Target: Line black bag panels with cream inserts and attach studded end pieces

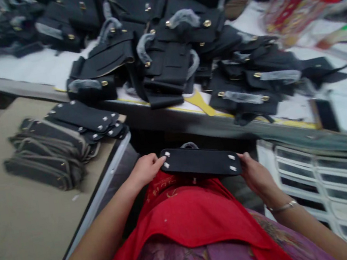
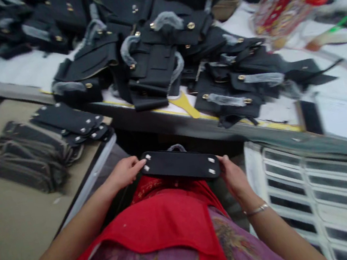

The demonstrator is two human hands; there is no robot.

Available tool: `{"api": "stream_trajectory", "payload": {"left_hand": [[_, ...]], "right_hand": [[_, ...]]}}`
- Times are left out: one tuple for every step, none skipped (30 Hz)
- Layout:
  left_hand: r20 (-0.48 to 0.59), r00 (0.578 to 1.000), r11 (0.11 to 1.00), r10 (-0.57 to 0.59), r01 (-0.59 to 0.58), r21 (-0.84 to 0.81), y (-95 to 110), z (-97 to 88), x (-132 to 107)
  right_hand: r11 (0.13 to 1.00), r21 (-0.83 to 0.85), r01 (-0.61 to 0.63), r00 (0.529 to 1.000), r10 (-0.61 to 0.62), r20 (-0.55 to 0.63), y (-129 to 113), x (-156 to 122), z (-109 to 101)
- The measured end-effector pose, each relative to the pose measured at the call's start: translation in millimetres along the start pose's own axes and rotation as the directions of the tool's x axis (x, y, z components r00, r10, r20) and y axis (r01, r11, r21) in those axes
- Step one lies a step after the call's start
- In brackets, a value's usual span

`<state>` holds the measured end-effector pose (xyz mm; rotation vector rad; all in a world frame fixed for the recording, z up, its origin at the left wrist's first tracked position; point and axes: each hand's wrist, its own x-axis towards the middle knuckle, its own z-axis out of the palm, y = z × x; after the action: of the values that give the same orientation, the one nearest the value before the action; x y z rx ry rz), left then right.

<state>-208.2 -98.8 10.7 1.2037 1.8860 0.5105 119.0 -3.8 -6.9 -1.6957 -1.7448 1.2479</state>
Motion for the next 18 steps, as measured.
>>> {"api": "stream_trajectory", "payload": {"left_hand": [[-0.027, 0.999, 0.987, 0.041, -0.036, 0.157, 4.3, -1.5, -1.5], [-0.026, 0.998, 0.960, 0.056, -0.047, 0.276, 7.6, -2.8, -1.4], [-0.017, 0.998, 0.932, 0.059, -0.049, 0.358, 9.9, -3.9, 0.5], [0.005, 0.998, 0.910, 0.061, -0.058, 0.410, 11.5, -4.5, 3.6], [0.027, 0.998, 0.893, 0.059, -0.065, 0.446, 12.5, -4.6, 7.4], [0.052, 0.997, 0.883, 0.059, -0.076, 0.463, 13.3, -4.5, 10.9], [0.078, 0.995, 0.880, 0.060, -0.090, 0.466, 13.9, -4.1, 13.8], [0.098, 0.993, 0.883, 0.061, -0.100, 0.459, 14.4, -3.7, 15.8], [0.113, 0.992, 0.890, 0.056, -0.101, 0.444, 14.8, -3.3, 16.7], [0.121, 0.992, 0.900, 0.041, -0.089, 0.426, 15.4, -2.9, 16.9], [0.124, 0.992, 0.910, 0.017, -0.067, 0.410, 16.0, -2.5, 16.4], [0.122, 0.993, 0.918, -0.011, -0.038, 0.395, 16.8, -2.1, 15.6], [0.119, 0.992, 0.924, -0.040, -0.009, 0.382, 17.7, -1.7, 14.6], [0.120, 0.991, 0.928, -0.065, 0.016, 0.372, 18.7, -1.3, 13.7], [0.123, 0.989, 0.931, -0.084, 0.034, 0.364, 19.7, -0.8, 12.9], [0.123, 0.988, 0.933, -0.095, 0.045, 0.356, 20.6, -0.3, 12.2], [0.125, 0.987, 0.936, -0.101, 0.052, 0.348, 21.3, 0.1, 11.6], [0.123, 0.987, 0.939, -0.100, 0.053, 0.339, 21.9, 0.4, 11.1]], "right_hand": [[0.996, 0.065, -0.059, 0.998, 0.059, -0.002, 0.2, -2.5, 2.0], [0.954, 0.248, -0.171, 0.985, 0.169, 0.028, 0.8, -3.5, 2.8], [0.886, 0.394, -0.243, 0.968, 0.245, 0.044, 2.3, -3.5, 2.6], [0.832, 0.494, -0.254, 0.962, 0.269, 0.041, 4.3, -3.1, 1.5], [0.786, 0.567, -0.245, 0.961, 0.274, 0.036, 6.7, -3.1, -0.2], [0.764, 0.606, -0.221, 0.964, 0.265, 0.018, 9.2, -3.8, -2.1], [0.763, 0.617, -0.194, 0.968, 0.252, -0.007, 11.6, -5.4, -4.0], [0.776, 0.607, -0.173, 0.970, 0.241, -0.032, 13.6, -7.7, -5.8], [0.801, 0.579, -0.154, 0.971, 0.230, -0.059, 15.0, -10.5, -7.5], [0.834, 0.535, -0.137, 0.973, 0.215, -0.085, 16.0, -13.4, -9.1], [0.870, 0.478, -0.118, 0.976, 0.190, -0.107, 16.3, -16.1, -10.8], [0.903, 0.419, -0.096, 0.981, 0.157, -0.113, 16.0, -18.4, -12.4], [0.928, 0.365, -0.072, 0.987, 0.119, -0.107, 15.3, -20.2, -14.0], [0.946, 0.319, -0.047, 0.993, 0.081, -0.092, 14.3, -21.5, -15.4], [0.959, 0.281, -0.027, 0.996, 0.050, -0.076, 13.2, -22.3, -16.7], [0.969, 0.247, -0.010, 0.998, 0.026, -0.063, 12.2, -22.6, -17.7], [0.975, 0.220, 0.004, 0.998, 0.009, -0.060, 11.4, -22.6, -18.4], [0.980, 0.199, 0.013, 0.998, 0.000, -0.062, 10.8, -22.2, -18.8]]}}
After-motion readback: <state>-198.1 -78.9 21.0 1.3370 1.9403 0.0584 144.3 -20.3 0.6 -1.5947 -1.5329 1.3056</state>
